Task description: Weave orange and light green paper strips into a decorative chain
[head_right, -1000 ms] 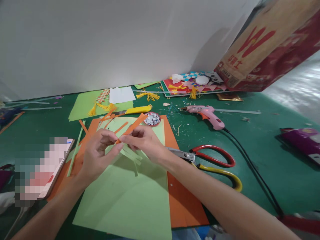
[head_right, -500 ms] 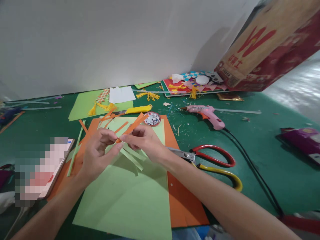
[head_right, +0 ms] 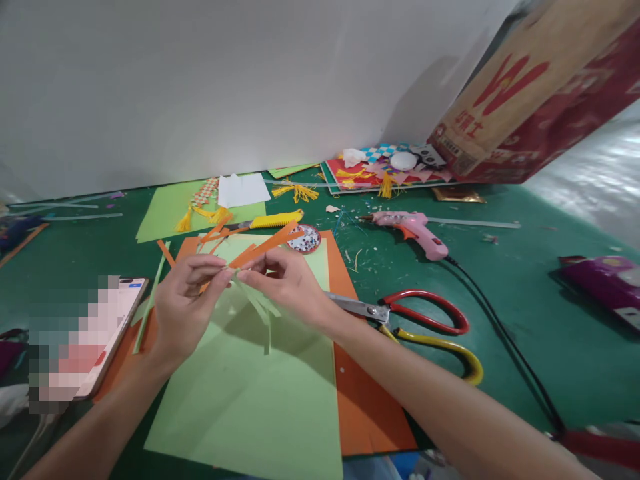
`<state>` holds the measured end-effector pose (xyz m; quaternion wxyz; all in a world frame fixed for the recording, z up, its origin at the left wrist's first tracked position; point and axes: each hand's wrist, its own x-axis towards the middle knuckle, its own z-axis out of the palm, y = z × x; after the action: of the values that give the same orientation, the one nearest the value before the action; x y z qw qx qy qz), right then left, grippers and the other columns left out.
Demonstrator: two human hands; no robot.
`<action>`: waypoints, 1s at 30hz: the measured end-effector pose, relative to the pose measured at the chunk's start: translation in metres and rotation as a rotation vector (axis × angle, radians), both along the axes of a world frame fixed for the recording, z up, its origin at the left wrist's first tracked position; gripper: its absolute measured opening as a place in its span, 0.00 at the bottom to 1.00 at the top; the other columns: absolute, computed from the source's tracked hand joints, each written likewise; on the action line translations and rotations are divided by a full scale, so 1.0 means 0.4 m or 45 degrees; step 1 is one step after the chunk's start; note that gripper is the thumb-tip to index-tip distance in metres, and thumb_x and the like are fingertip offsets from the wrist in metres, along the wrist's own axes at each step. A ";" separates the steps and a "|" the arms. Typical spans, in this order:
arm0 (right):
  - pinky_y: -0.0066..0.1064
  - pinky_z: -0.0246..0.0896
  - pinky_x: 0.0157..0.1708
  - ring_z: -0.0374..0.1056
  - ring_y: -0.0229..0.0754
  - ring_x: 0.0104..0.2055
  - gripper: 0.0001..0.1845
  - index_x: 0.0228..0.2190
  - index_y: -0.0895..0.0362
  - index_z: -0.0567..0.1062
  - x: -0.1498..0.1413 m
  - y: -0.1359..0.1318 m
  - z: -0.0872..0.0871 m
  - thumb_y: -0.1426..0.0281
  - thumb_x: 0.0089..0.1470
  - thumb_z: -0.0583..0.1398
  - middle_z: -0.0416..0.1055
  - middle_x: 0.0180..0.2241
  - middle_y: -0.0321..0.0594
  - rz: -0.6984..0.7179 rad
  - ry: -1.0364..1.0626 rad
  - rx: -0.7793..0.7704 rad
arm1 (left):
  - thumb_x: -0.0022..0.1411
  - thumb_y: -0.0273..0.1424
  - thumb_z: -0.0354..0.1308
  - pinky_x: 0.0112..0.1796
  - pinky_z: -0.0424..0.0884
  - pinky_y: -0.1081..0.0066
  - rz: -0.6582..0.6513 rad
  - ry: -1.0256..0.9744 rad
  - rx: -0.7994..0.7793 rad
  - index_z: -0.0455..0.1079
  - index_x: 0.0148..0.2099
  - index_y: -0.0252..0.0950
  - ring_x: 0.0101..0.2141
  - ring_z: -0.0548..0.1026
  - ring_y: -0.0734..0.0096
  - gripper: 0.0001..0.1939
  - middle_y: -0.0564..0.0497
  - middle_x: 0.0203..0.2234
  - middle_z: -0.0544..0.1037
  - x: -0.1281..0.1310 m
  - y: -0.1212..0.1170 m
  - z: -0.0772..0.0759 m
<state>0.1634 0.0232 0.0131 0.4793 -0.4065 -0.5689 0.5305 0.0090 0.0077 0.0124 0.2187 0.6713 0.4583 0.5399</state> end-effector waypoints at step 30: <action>0.28 0.47 0.21 0.54 0.32 0.21 0.11 0.21 0.58 0.72 -0.001 -0.010 -0.012 0.64 0.46 0.64 0.62 0.19 0.32 -0.068 0.000 0.084 | 0.55 0.28 0.61 0.30 0.75 0.76 -0.019 -0.128 -0.170 0.72 0.28 0.38 0.27 0.76 0.76 0.03 0.55 0.25 0.78 0.001 0.005 0.011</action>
<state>0.1630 0.0193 0.0083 0.5064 -0.4054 -0.5750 0.4986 0.0096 0.0098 0.0169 0.2897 0.6306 0.4769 0.5395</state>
